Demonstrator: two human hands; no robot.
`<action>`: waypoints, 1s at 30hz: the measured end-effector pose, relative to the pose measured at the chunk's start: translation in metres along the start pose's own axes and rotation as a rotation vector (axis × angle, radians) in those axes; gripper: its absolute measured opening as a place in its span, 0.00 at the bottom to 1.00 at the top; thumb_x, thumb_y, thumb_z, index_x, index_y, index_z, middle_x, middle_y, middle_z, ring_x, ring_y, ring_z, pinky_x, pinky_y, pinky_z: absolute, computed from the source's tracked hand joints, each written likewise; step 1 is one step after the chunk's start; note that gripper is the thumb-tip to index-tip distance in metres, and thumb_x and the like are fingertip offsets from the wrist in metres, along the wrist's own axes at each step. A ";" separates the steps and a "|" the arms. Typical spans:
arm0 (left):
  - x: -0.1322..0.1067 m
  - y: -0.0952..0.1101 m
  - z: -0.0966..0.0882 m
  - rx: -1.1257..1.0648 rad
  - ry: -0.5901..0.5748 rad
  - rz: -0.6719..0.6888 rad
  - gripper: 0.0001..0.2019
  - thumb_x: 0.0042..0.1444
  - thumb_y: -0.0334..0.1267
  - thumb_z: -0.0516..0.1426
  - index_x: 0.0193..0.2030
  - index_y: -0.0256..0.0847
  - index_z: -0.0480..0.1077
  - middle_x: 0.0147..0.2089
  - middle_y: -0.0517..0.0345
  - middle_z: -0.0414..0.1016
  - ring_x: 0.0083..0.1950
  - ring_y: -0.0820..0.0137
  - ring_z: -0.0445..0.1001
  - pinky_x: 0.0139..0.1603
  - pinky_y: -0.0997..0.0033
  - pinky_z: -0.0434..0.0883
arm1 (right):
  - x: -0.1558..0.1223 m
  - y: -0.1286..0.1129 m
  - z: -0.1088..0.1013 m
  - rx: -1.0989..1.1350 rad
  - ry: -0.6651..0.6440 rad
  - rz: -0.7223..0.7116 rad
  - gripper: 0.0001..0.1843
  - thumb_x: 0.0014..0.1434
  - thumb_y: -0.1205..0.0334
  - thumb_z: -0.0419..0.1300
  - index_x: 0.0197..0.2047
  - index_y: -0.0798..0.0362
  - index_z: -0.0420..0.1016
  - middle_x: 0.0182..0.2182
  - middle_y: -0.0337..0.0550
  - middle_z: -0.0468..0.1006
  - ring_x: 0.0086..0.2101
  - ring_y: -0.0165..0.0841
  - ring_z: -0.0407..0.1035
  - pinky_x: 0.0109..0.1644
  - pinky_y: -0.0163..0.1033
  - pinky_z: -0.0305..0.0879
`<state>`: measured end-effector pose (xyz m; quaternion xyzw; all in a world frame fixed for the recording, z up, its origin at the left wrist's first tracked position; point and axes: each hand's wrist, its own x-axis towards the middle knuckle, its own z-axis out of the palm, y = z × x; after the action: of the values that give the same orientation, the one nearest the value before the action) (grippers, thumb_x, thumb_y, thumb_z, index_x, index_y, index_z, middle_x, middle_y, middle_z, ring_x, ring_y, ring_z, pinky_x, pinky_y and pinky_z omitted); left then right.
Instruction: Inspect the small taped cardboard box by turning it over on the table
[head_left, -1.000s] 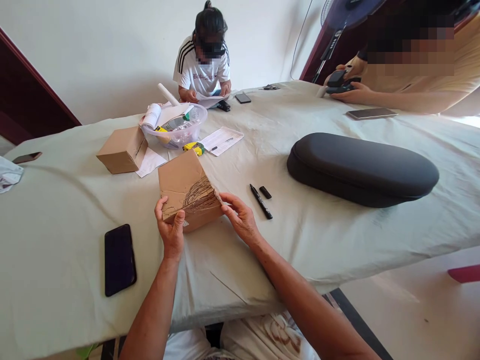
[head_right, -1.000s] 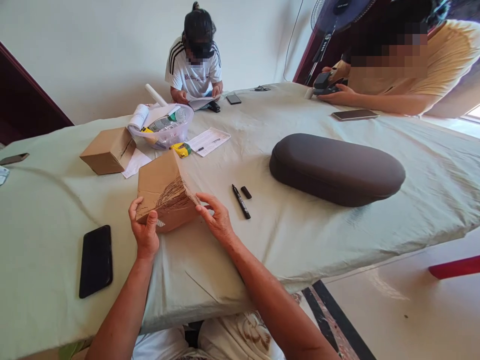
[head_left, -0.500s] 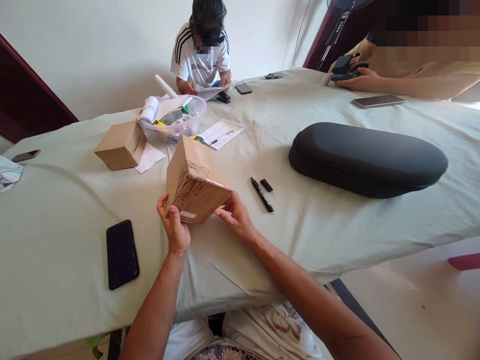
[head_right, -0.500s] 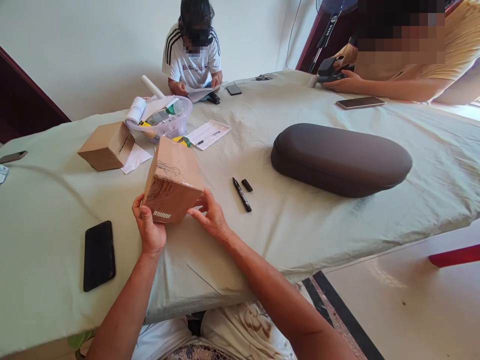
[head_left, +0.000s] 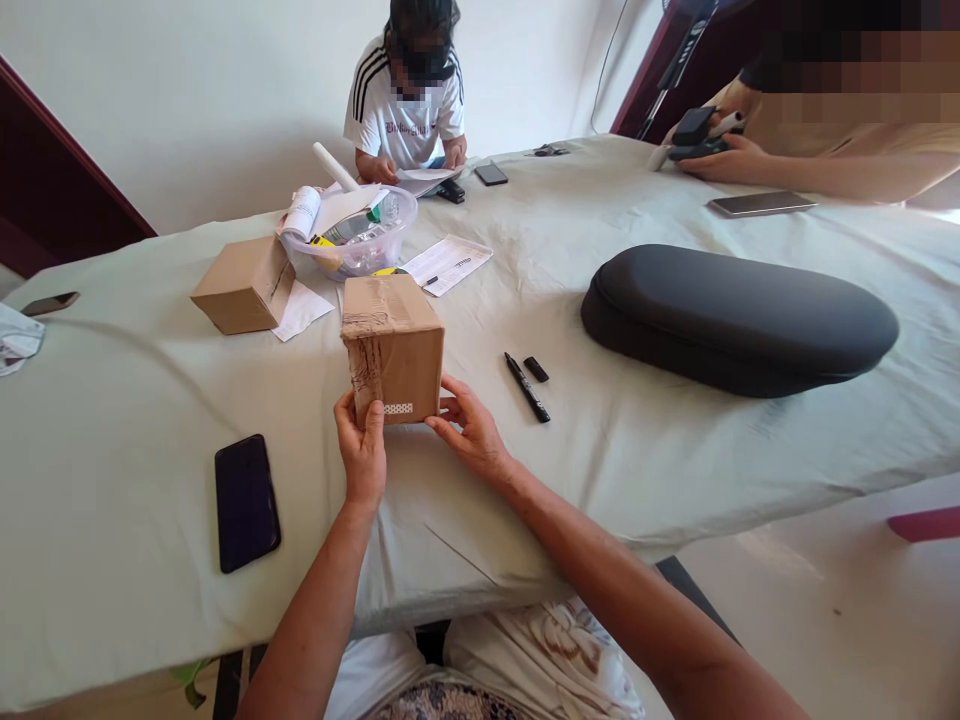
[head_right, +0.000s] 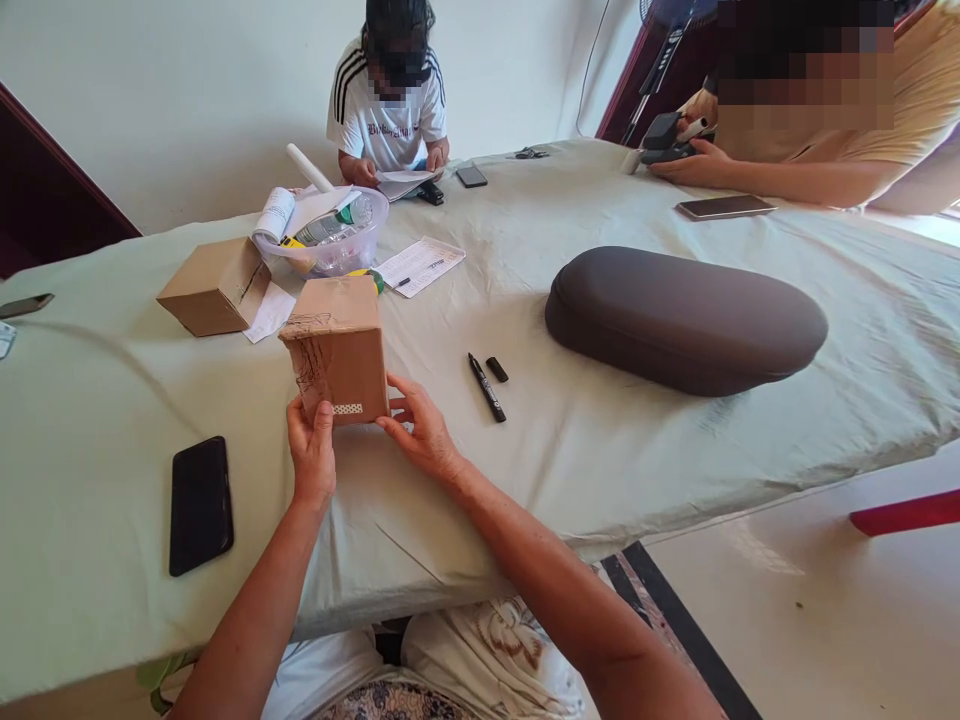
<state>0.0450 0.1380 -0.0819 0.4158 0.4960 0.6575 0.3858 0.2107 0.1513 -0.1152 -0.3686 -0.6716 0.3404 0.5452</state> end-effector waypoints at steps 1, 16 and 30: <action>0.000 -0.001 -0.001 0.067 0.001 0.018 0.30 0.57 0.60 0.60 0.57 0.42 0.64 0.60 0.44 0.73 0.61 0.59 0.73 0.60 0.59 0.70 | 0.000 0.001 0.000 0.013 0.026 0.001 0.33 0.65 0.48 0.61 0.69 0.39 0.58 0.62 0.52 0.67 0.43 0.34 0.76 0.42 0.42 0.80; -0.005 -0.002 0.004 0.381 -0.096 0.155 0.55 0.42 0.53 0.72 0.71 0.45 0.47 0.72 0.37 0.58 0.72 0.52 0.61 0.70 0.53 0.62 | -0.002 -0.006 -0.003 0.114 0.078 -0.011 0.26 0.66 0.48 0.60 0.65 0.37 0.64 0.59 0.49 0.67 0.46 0.36 0.76 0.46 0.46 0.80; -0.002 -0.002 0.002 0.217 -0.176 0.094 0.45 0.51 0.48 0.68 0.72 0.47 0.52 0.70 0.44 0.64 0.69 0.57 0.67 0.67 0.57 0.67 | 0.000 -0.003 -0.005 0.143 0.121 -0.013 0.24 0.66 0.49 0.59 0.64 0.37 0.65 0.57 0.48 0.68 0.45 0.37 0.75 0.46 0.48 0.79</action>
<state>0.0480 0.1370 -0.0838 0.5339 0.5082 0.5784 0.3495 0.2154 0.1502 -0.1121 -0.3444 -0.6138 0.3608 0.6119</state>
